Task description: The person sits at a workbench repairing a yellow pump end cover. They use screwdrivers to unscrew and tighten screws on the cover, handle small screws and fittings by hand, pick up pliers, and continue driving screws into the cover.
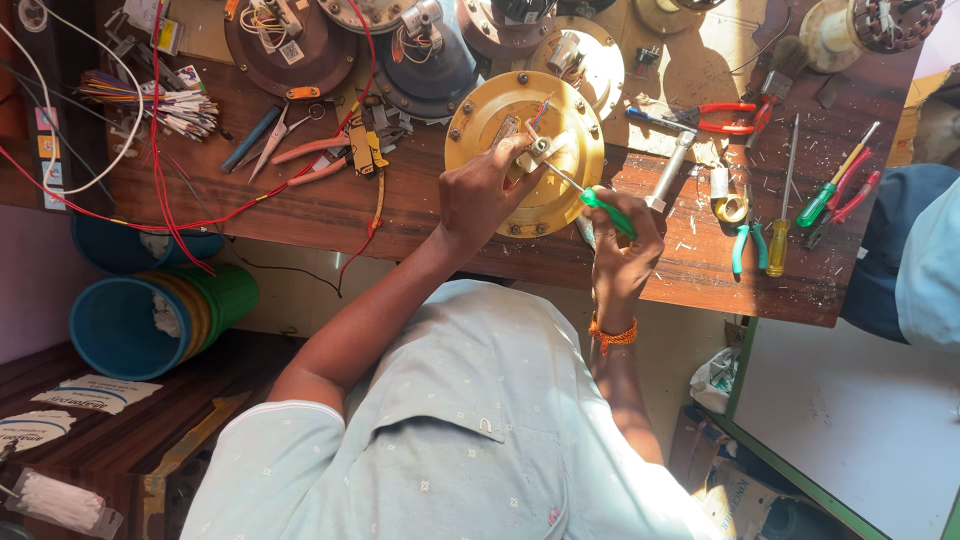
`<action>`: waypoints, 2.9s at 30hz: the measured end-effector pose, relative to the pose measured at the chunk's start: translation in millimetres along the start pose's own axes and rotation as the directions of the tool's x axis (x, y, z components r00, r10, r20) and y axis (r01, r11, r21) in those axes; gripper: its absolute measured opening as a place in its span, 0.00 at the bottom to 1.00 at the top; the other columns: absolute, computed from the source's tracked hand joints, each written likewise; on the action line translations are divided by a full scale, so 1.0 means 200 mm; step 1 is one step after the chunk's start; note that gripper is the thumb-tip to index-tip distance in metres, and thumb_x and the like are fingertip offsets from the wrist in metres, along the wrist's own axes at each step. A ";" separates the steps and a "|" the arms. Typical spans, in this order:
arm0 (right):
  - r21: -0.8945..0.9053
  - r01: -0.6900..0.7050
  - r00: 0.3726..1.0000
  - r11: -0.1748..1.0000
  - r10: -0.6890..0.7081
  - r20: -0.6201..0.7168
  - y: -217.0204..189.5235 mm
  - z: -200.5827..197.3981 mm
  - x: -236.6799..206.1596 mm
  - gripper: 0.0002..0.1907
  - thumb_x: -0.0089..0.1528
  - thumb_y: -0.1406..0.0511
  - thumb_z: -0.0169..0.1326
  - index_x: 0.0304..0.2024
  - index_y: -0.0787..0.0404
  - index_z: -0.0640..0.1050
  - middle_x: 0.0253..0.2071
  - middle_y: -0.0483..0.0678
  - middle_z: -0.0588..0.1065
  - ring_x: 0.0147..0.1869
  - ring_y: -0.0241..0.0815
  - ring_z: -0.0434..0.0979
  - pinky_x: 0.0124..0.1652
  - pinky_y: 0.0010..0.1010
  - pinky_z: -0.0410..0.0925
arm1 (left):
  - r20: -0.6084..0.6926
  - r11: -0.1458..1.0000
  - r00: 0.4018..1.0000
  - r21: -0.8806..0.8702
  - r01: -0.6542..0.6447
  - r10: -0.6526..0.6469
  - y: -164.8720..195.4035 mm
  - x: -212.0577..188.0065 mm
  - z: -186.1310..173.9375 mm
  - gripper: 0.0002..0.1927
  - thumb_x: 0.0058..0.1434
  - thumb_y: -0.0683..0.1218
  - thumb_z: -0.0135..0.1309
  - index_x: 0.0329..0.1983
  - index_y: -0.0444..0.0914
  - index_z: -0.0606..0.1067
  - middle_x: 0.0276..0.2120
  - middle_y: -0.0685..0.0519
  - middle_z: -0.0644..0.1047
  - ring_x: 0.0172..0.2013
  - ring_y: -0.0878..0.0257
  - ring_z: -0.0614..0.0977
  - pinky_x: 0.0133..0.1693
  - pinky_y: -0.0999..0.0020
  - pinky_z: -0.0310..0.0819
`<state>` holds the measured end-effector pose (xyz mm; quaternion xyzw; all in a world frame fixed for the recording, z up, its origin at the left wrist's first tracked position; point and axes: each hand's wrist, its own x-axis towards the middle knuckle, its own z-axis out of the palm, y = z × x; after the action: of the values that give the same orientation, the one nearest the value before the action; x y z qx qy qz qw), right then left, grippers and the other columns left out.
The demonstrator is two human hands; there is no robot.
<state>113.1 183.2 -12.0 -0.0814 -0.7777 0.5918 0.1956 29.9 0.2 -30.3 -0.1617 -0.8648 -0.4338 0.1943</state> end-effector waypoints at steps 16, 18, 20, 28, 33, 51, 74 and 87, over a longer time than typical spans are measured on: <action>0.031 -0.209 0.977 0.977 0.208 0.036 -0.04 -0.02 0.04 0.12 0.76 0.63 0.50 0.52 0.66 0.79 0.41 0.49 0.79 0.35 0.34 0.77 0.34 0.25 0.72 | 0.042 0.998 0.998 -0.045 0.040 -0.038 0.03 0.01 -0.02 0.18 0.61 0.50 0.68 0.51 0.43 0.77 0.35 0.57 0.84 0.24 0.68 0.83 0.30 0.70 0.78; 0.042 -0.273 0.961 0.961 0.271 0.049 -0.01 -0.02 0.04 0.11 0.73 0.65 0.50 0.51 0.64 0.79 0.40 0.47 0.78 0.34 0.32 0.77 0.32 0.24 0.71 | 0.038 0.998 0.999 -0.049 0.039 -0.037 0.03 0.01 -0.02 0.18 0.61 0.51 0.68 0.52 0.44 0.77 0.35 0.56 0.84 0.25 0.68 0.84 0.30 0.70 0.79; -0.062 -0.237 0.967 0.970 0.241 0.079 0.00 -0.04 0.03 0.11 0.67 0.67 0.55 0.52 0.62 0.77 0.40 0.45 0.77 0.35 0.30 0.75 0.30 0.24 0.72 | 0.035 0.998 0.999 -0.052 0.042 -0.040 0.03 0.01 -0.02 0.18 0.61 0.51 0.68 0.52 0.44 0.77 0.35 0.56 0.84 0.25 0.68 0.84 0.30 0.70 0.79; -0.298 0.097 0.995 0.950 -0.100 0.004 0.01 -0.01 -0.01 0.12 0.62 0.73 0.66 0.48 0.64 0.83 0.42 0.52 0.81 0.45 0.40 0.81 0.47 0.29 0.73 | 0.055 0.999 0.998 -0.021 0.037 -0.036 0.04 0.01 -0.02 0.20 0.62 0.51 0.67 0.54 0.44 0.76 0.34 0.56 0.83 0.25 0.67 0.83 0.31 0.69 0.78; -0.240 0.005 1.000 0.971 -0.001 0.018 0.02 0.00 -0.06 0.15 0.62 0.74 0.64 0.51 0.64 0.81 0.45 0.53 0.82 0.48 0.40 0.84 0.48 0.30 0.76 | 0.064 0.999 0.998 -0.019 0.028 -0.026 0.03 0.01 -0.02 0.21 0.62 0.51 0.67 0.55 0.43 0.76 0.33 0.55 0.83 0.25 0.66 0.83 0.29 0.69 0.78; -0.356 0.189 0.981 0.915 -0.161 0.106 -0.02 0.12 -0.08 0.17 0.67 0.72 0.54 0.58 0.61 0.79 0.47 0.54 0.78 0.49 0.49 0.80 0.52 0.38 0.71 | 0.074 0.999 0.997 0.036 -0.032 0.029 0.00 0.01 0.00 0.22 0.62 0.52 0.67 0.57 0.46 0.75 0.38 0.53 0.84 0.34 0.61 0.87 0.34 0.67 0.80; 0.392 -0.827 0.562 0.404 0.557 0.612 0.04 -0.09 0.08 0.18 0.72 0.63 0.48 0.61 0.64 0.75 0.29 0.38 0.64 0.22 0.22 0.51 0.20 0.14 0.47 | 0.078 0.999 0.996 0.030 -0.042 0.040 0.00 -0.03 0.03 0.24 0.63 0.50 0.66 0.63 0.46 0.75 0.50 0.49 0.82 0.54 0.57 0.83 0.48 0.63 0.82; -0.368 0.111 0.944 0.923 0.018 0.331 -0.05 0.02 0.05 0.15 0.72 0.67 0.50 0.60 0.62 0.78 0.48 0.59 0.80 0.47 0.51 0.83 0.46 0.37 0.73 | 0.068 1.000 0.998 0.021 -0.008 0.007 0.01 -0.01 0.00 0.23 0.60 0.51 0.68 0.59 0.48 0.77 0.49 0.52 0.83 0.44 0.63 0.87 0.42 0.69 0.83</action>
<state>102.7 180.2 -1.5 0.0003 -0.9011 0.4297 0.0581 32.7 0.8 -29.2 -0.1775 -0.8748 -0.4182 0.1680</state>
